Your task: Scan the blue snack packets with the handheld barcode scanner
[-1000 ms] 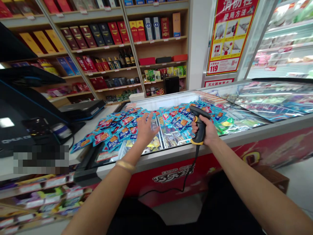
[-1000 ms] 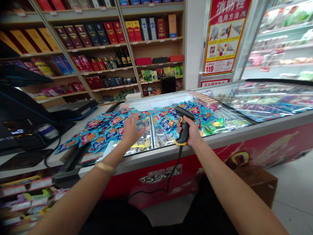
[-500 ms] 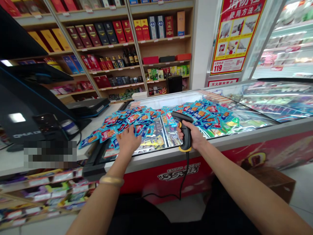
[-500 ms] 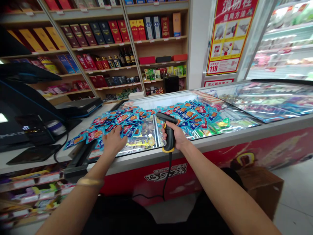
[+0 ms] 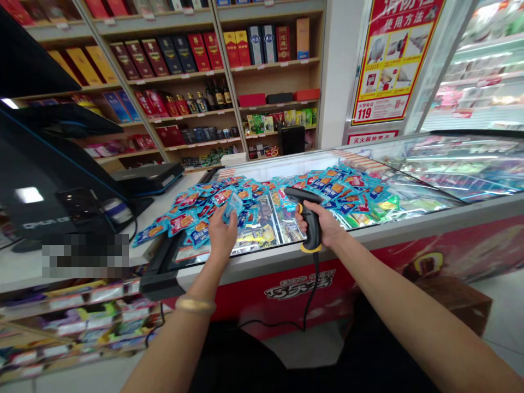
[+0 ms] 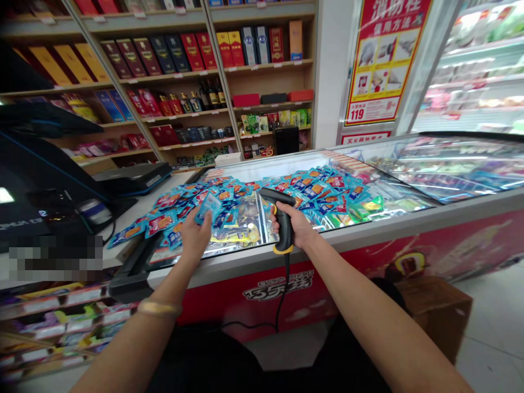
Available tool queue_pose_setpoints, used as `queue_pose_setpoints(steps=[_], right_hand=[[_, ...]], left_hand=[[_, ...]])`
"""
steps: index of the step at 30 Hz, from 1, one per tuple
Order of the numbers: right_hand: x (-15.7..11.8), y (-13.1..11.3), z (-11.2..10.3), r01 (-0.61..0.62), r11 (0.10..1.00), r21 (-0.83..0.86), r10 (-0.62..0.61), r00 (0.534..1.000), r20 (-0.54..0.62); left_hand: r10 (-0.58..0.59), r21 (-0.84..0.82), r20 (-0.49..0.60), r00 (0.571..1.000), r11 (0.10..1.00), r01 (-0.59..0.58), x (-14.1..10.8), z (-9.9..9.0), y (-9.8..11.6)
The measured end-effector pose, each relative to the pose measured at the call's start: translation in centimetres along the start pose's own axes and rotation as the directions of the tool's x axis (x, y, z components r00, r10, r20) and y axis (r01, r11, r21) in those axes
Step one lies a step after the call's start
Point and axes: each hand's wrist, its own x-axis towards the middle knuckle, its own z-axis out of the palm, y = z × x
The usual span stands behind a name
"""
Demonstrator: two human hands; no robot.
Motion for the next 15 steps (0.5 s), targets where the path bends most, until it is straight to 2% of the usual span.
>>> queue_pose_setpoints(steps=[3, 7, 15], right_hand=[[0.0, 0.1, 0.0, -0.048, 0.997, -0.063, 0.049, 0.999, 0.023], [0.1, 0.2, 0.0, -0.080, 0.987, -0.141, 0.082, 0.997, 0.013], [0.0, 0.2, 0.2, -0.098, 0.973, -0.211, 0.109, 0.993, 0.037]], left_hand=[[-0.087, -0.128, 0.149, 0.985, 0.986, 0.107, -0.4, 1.4, 1.0], [-0.059, -0.183, 0.257, 0.965, 0.977, 0.108, -0.7, 2.6, 2.0], [-0.047, -0.077, 0.270, 0.962, 0.995, 0.070, -0.9, 2.6, 2.3]])
